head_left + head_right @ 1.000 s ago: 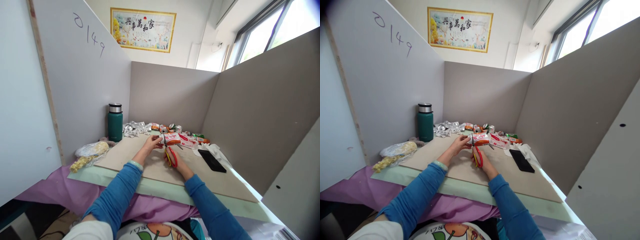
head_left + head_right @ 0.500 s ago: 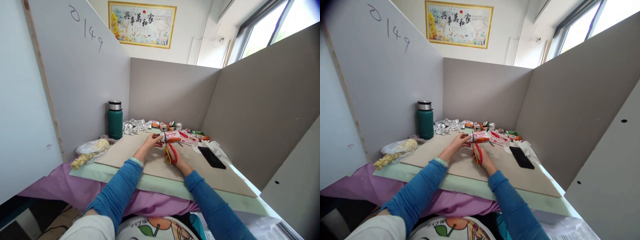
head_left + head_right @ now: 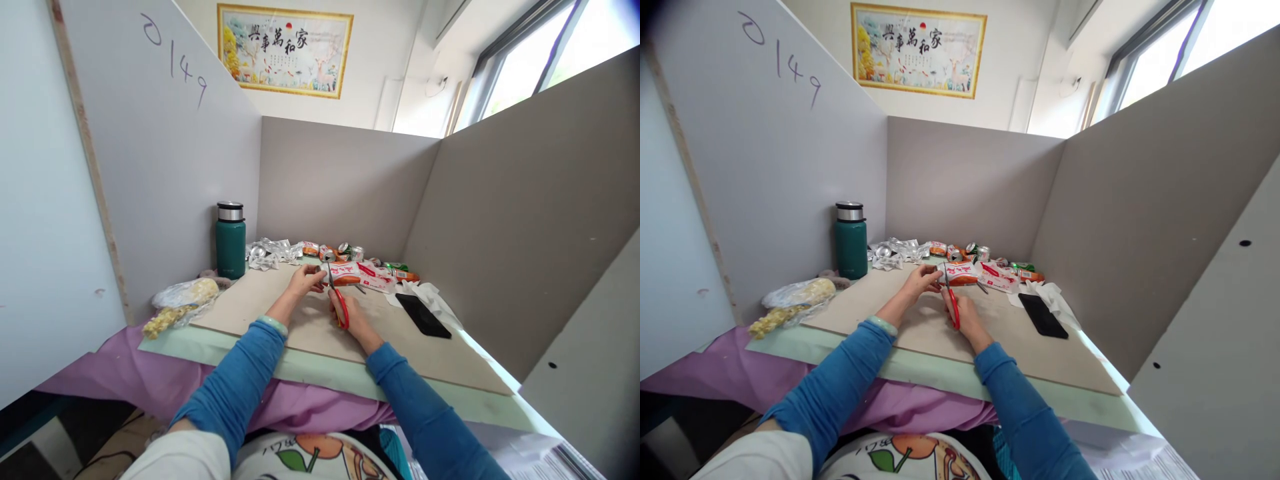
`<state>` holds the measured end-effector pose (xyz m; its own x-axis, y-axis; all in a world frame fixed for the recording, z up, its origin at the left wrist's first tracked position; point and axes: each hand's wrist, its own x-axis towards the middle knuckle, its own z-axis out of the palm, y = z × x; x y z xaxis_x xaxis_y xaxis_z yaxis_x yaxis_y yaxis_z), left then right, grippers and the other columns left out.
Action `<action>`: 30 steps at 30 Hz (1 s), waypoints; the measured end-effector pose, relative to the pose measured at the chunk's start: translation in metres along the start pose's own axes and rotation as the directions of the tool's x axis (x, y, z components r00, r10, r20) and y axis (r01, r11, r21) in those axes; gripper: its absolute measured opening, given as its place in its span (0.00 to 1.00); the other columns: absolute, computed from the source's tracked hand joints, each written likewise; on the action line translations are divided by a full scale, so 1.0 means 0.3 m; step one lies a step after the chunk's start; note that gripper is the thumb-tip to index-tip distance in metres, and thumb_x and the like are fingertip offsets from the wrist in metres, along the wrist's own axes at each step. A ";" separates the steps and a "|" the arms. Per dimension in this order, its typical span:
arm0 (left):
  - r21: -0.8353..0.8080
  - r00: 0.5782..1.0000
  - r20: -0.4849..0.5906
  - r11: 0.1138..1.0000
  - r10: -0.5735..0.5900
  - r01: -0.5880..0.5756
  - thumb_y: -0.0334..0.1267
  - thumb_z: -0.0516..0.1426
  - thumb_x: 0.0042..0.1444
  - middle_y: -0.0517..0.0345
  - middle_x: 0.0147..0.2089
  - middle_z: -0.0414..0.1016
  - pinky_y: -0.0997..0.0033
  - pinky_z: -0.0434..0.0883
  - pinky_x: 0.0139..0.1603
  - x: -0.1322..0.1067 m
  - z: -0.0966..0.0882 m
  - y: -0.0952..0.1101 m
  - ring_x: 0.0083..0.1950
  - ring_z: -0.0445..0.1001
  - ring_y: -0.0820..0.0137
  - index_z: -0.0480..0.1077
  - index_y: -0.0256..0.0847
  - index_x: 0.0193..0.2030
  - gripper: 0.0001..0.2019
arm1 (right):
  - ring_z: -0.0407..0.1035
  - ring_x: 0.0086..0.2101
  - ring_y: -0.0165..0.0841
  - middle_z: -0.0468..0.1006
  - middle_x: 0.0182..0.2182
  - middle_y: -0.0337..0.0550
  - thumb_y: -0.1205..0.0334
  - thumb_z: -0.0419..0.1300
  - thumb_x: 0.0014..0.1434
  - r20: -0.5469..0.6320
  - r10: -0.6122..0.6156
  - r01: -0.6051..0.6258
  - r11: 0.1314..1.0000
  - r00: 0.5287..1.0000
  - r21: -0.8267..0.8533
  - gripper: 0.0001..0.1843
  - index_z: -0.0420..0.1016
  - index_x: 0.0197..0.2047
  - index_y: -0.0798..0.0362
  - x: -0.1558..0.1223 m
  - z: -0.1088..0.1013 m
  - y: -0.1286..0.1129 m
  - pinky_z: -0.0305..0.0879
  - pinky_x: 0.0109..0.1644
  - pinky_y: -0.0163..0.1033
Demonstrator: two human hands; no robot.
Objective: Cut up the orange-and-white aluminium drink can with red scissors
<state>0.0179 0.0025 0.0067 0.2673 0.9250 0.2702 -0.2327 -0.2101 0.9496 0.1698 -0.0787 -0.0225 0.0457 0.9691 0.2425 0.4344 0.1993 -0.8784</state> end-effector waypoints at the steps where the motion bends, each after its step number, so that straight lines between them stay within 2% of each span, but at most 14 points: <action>1: 0.008 1.000 -0.005 1.000 0.008 -0.008 0.42 0.71 0.53 0.54 0.38 0.77 0.66 0.79 0.32 0.001 0.001 0.000 0.29 0.79 0.70 0.68 0.36 0.44 0.20 | 0.65 0.20 0.36 0.71 0.19 0.45 0.34 0.50 0.68 -0.003 -0.010 0.010 1.000 1.000 -0.017 0.30 0.68 0.24 0.48 -0.001 -0.001 -0.001 0.62 0.27 0.44; 7: 0.025 0.997 -0.047 0.998 0.063 -0.062 0.41 0.72 0.52 0.54 0.39 0.77 0.70 0.78 0.30 0.004 0.007 -0.003 0.29 0.78 0.72 0.68 0.35 0.43 0.21 | 0.66 0.25 0.37 0.72 0.20 0.44 0.41 0.48 0.70 -0.049 -0.135 0.122 0.969 0.990 -0.215 0.29 0.64 0.21 0.48 -0.003 -0.002 -0.014 0.62 0.34 0.45; 10: 0.030 0.996 -0.058 0.997 0.075 -0.073 0.41 0.72 0.51 0.55 0.40 0.76 0.71 0.77 0.30 0.003 0.012 -0.002 0.29 0.78 0.73 0.67 0.35 0.43 0.21 | 0.67 0.26 0.38 0.72 0.21 0.44 0.43 0.47 0.70 -0.066 -0.164 0.139 0.949 0.984 -0.283 0.28 0.63 0.21 0.48 -0.004 0.001 -0.019 0.61 0.36 0.45; 15: 0.039 0.997 -0.052 0.998 0.060 -0.058 0.39 0.71 0.53 0.56 0.39 0.76 0.72 0.77 0.29 -0.002 0.014 0.006 0.28 0.78 0.74 0.67 0.35 0.43 0.19 | 0.69 0.27 0.40 0.73 0.22 0.45 0.44 0.47 0.70 -0.065 -0.169 0.140 0.938 0.983 -0.318 0.27 0.63 0.22 0.47 -0.006 0.002 -0.020 0.61 0.36 0.44; 30: 0.042 0.996 -0.048 0.996 0.079 -0.077 0.39 0.70 0.53 0.49 0.47 0.77 0.71 0.77 0.29 0.009 0.005 -0.006 0.29 0.79 0.73 0.69 0.34 0.45 0.19 | 0.69 0.28 0.40 0.74 0.23 0.46 0.46 0.47 0.70 -0.062 -0.193 0.155 0.911 0.979 -0.382 0.25 0.63 0.23 0.47 0.005 0.007 -0.014 0.63 0.36 0.44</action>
<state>0.0203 0.0049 0.0059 0.2032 0.9196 0.3362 -0.2127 -0.2937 0.9319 0.1663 -0.0779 -0.0194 0.0166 0.9015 0.4325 0.7467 0.2765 -0.6050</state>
